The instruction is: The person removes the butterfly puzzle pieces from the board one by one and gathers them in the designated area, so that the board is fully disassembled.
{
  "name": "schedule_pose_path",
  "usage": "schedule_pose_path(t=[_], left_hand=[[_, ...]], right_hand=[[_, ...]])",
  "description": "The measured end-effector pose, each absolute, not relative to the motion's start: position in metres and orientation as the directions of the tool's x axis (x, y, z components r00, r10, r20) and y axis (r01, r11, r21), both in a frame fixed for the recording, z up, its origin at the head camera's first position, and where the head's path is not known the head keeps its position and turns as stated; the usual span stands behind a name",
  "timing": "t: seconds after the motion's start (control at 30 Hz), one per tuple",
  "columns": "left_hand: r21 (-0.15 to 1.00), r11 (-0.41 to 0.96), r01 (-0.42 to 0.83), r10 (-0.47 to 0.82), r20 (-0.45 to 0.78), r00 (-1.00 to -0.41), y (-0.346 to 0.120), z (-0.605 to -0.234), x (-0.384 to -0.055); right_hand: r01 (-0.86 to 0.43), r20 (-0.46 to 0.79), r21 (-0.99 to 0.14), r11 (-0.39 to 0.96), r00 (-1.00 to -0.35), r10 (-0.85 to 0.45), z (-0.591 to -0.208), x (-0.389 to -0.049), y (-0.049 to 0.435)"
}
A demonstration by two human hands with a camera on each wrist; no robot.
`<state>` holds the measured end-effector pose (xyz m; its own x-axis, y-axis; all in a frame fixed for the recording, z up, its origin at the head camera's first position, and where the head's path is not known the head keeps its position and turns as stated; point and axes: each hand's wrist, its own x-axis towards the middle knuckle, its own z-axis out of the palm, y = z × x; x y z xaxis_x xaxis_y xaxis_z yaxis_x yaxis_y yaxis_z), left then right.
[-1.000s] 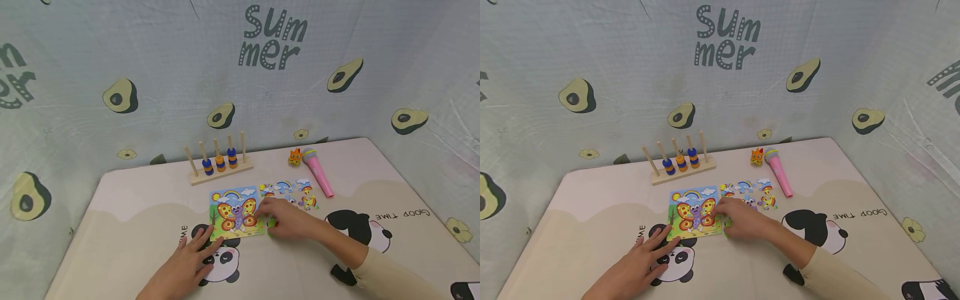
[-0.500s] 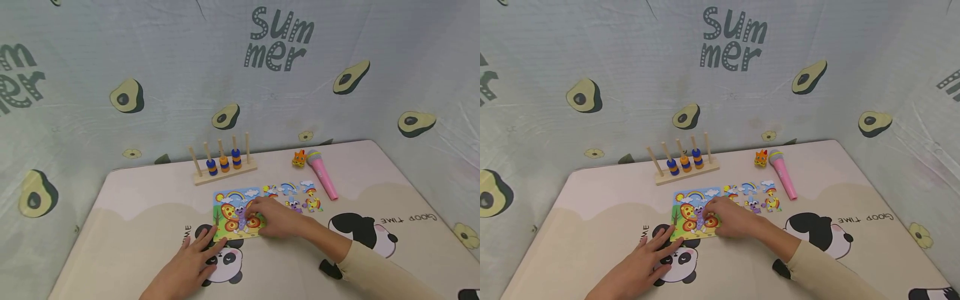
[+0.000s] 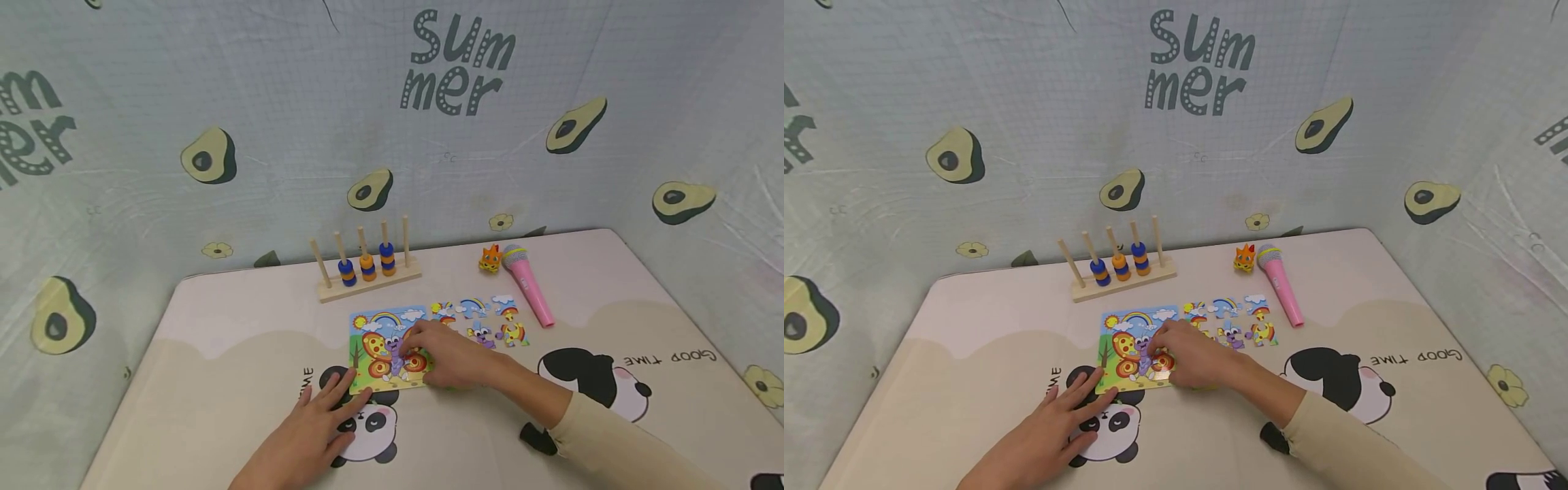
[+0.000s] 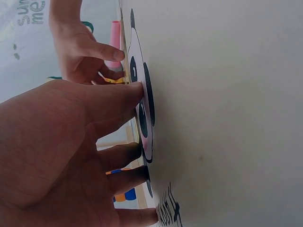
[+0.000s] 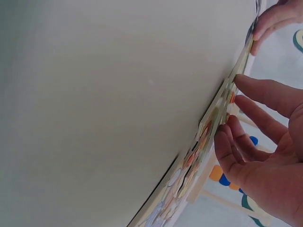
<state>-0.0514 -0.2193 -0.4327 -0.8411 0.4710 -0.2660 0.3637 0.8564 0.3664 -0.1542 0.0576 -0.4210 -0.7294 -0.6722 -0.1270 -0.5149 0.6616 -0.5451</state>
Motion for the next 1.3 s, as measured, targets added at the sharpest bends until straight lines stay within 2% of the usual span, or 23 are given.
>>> schedule_pose_path(t=[0.43,0.83,1.3], left_hand=[[0.361,0.854,0.375,0.476,-0.251,-0.843,-0.219,-0.434,-0.051],[0.357,0.86,0.365,0.465,-0.251,-0.849,-0.218,-0.433,-0.051],[0.36,0.861,0.36,0.464,-0.262,-0.846,-0.219,-0.433,-0.052]], right_hand=[[-0.527,-0.119,-0.53,0.665,-0.729,-0.673,-0.418,-0.153,0.054],[-0.489,-0.14,-0.555,0.673,-0.743,-0.655,-0.419,-0.156,0.053],[-0.484,-0.1,-0.593,0.644,-0.749,-0.655,-0.418,-0.157,0.063]])
